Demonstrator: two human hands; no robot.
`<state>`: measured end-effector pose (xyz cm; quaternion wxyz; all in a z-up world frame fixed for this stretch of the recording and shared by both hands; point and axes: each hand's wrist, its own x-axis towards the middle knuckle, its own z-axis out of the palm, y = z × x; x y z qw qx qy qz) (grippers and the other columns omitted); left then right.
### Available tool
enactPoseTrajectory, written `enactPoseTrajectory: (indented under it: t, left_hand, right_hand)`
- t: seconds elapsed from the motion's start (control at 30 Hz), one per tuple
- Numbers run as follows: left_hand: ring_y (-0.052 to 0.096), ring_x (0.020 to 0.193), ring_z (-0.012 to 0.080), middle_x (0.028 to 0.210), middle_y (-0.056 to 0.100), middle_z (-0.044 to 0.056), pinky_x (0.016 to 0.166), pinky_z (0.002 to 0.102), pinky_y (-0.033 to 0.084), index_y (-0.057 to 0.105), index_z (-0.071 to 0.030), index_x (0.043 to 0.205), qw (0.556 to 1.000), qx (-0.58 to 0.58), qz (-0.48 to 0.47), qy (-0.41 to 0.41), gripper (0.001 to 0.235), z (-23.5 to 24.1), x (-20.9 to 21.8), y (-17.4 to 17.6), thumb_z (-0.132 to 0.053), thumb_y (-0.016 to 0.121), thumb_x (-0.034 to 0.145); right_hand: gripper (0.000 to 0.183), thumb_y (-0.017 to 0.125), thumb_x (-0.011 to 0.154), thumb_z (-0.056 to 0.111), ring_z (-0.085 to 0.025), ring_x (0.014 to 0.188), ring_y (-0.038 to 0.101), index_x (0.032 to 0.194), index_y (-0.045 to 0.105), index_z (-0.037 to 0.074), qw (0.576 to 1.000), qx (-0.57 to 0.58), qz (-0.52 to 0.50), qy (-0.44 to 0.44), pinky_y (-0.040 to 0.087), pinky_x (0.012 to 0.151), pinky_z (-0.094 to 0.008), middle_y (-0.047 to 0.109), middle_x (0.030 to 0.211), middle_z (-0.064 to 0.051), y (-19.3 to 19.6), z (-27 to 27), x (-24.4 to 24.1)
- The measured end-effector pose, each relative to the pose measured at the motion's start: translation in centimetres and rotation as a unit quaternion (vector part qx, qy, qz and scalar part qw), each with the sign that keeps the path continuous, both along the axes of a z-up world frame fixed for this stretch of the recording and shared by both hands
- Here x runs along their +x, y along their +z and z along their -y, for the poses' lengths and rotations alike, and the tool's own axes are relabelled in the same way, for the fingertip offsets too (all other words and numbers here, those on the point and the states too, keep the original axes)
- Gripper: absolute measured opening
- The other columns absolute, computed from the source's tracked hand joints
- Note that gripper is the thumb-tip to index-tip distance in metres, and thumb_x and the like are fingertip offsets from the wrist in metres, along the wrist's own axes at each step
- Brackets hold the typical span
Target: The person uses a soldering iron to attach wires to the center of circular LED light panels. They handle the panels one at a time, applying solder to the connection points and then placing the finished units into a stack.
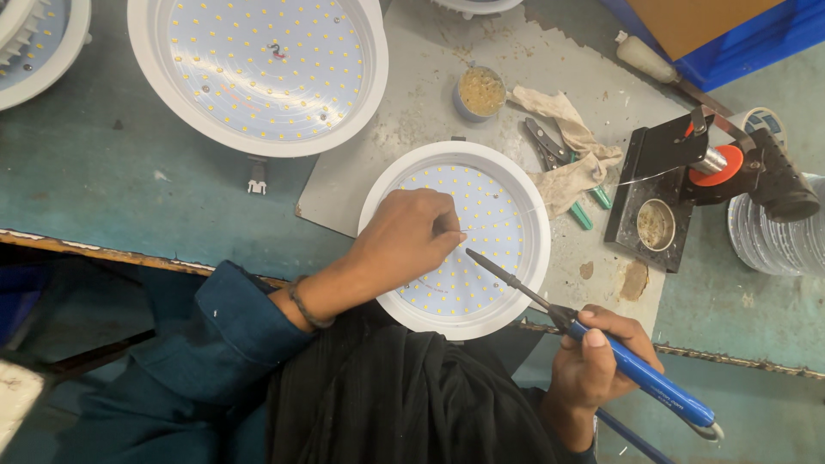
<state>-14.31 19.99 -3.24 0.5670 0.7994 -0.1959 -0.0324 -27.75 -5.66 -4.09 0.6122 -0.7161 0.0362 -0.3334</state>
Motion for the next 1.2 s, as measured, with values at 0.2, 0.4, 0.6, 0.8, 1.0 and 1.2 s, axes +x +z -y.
enactPoseTrajectory:
  t: [0.2, 0.4, 0.6, 0.8, 1.0, 1.2]
  left_hand:
    - [0.072, 0.066, 0.0274, 0.075, 0.075, 0.013, 0.062, 0.038, 0.055, 0.072, -0.001, 0.079, 0.997, -0.002, -0.076, -0.017, 0.015, -0.1, 0.2, 0.6, -0.015, 0.077, 0.080]
    - [0.073, 0.065, 0.0257, 0.075, 0.075, 0.013, 0.061, 0.037, 0.055, 0.073, -0.001, 0.080, 0.995, -0.002, -0.096, -0.020, 0.014, 0.0, 0.2, 0.6, -0.015, 0.076, 0.080]
    - [0.073, 0.065, 0.0255, 0.073, 0.075, 0.014, 0.061, 0.037, 0.055, 0.072, -0.001, 0.080, 0.997, -0.006, -0.081, -0.016, 0.015, 0.1, 0.2, 0.5, -0.014, 0.077, 0.080]
    - [0.075, 0.063, 0.0253, 0.073, 0.075, 0.013, 0.061, 0.037, 0.056, 0.071, -0.001, 0.081, 0.991, -0.002, -0.132, -0.027, 0.014, 0.1, 0.2, 0.5, -0.015, 0.075, 0.081]
    - [0.074, 0.073, 0.0294, 0.077, 0.075, 0.015, 0.067, 0.039, 0.055, 0.071, -0.001, 0.082, 0.998, -0.027, -0.057, -0.017, 0.012, 0.5, 0.4, 0.1, -0.012, 0.075, 0.081]
    - [0.074, 0.076, 0.0325, 0.078, 0.074, 0.015, 0.070, 0.040, 0.055, 0.070, 0.000, 0.081, 0.999, -0.017, -0.027, -0.017, 0.011, 0.4, 0.6, 0.2, -0.011, 0.074, 0.081]
  right_hand:
    - [0.026, 0.061, 0.089, 0.015, -0.014, 0.052, 0.051, 0.091, 0.062, -0.011, 0.999, 0.034, -0.012, 0.004, 0.043, 0.052, -0.022, 0.063, 0.078, -0.019, -0.3, 0.0, 0.1]
    - [0.026, 0.059, 0.090, 0.016, -0.013, 0.050, 0.048, 0.090, 0.061, -0.010, 0.997, 0.076, -0.016, -0.001, 0.042, 0.054, -0.022, 0.059, 0.071, -0.015, -1.4, 0.6, 0.3]
    - [0.025, 0.060, 0.088, 0.016, -0.014, 0.050, 0.049, 0.090, 0.062, -0.009, 0.996, 0.081, -0.023, 0.003, 0.041, 0.054, -0.022, 0.059, 0.071, -0.014, -1.8, 0.7, 0.5]
    - [0.026, 0.062, 0.089, 0.019, -0.013, 0.051, 0.051, 0.094, 0.063, -0.006, 0.996, 0.083, -0.032, 0.013, 0.042, 0.051, -0.022, 0.059, 0.069, -0.013, -1.6, 0.3, 0.8]
    - [0.023, 0.062, 0.090, 0.016, -0.013, 0.052, 0.051, 0.096, 0.063, -0.006, 0.996, 0.089, -0.019, 0.015, 0.042, 0.050, -0.022, 0.060, 0.073, -0.013, -1.5, 0.0, 1.4]
    - [0.023, 0.063, 0.090, 0.015, -0.012, 0.052, 0.052, 0.096, 0.063, -0.007, 0.999, 0.032, -0.023, 0.008, 0.043, 0.049, -0.021, 0.062, 0.077, -0.013, -0.9, -0.1, 1.9]
